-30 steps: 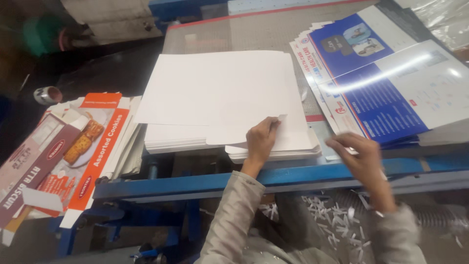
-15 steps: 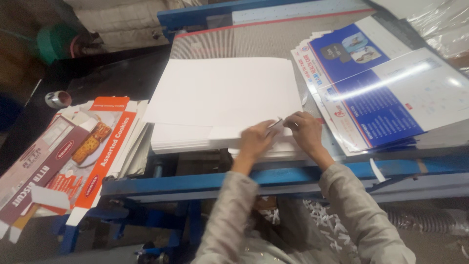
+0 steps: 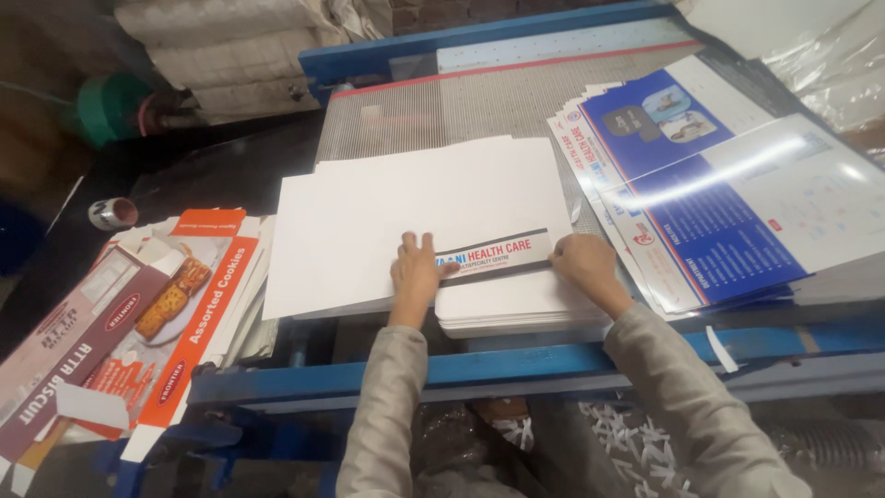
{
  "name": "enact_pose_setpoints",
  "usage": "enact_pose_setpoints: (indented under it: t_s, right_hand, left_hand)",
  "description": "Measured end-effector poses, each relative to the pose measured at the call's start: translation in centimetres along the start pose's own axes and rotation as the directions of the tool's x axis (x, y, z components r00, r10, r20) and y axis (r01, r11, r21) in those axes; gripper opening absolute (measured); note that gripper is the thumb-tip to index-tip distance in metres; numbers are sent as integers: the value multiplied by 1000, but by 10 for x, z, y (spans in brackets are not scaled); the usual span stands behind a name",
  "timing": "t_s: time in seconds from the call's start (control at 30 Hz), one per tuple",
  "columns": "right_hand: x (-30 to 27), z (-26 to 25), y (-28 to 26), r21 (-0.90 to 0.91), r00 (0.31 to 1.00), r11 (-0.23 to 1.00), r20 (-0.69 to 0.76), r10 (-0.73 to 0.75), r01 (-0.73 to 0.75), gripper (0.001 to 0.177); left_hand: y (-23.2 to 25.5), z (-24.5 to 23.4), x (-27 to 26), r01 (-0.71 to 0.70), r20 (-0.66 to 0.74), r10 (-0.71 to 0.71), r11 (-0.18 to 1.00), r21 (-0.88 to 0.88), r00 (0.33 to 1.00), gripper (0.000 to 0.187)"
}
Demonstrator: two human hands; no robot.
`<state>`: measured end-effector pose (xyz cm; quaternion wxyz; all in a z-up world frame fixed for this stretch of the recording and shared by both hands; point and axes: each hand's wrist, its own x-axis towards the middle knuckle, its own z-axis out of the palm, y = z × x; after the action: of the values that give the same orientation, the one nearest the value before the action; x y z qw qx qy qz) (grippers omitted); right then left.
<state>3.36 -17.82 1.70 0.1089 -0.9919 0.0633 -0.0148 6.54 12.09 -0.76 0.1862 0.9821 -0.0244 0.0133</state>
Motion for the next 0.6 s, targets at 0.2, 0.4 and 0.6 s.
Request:
enact_pose_setpoints:
  t_s: [0.2,0.4,0.6]
  right_hand:
    - [-16,9,-14,-353,959,911,-107,-264,211,15]
    - [-26,18,-82,-172,740,756,-155,-654,632,28]
    - [15,31,-104,-74,550,547,15,-835,834,52]
  left_hand:
    - [25,43,-4,-336,39,340,893,299,939,73]
    - [39,17,-12,-318,280,265,934,161,923,78]
    - [33,21,-12,-348,256,288,909,229,923,56]
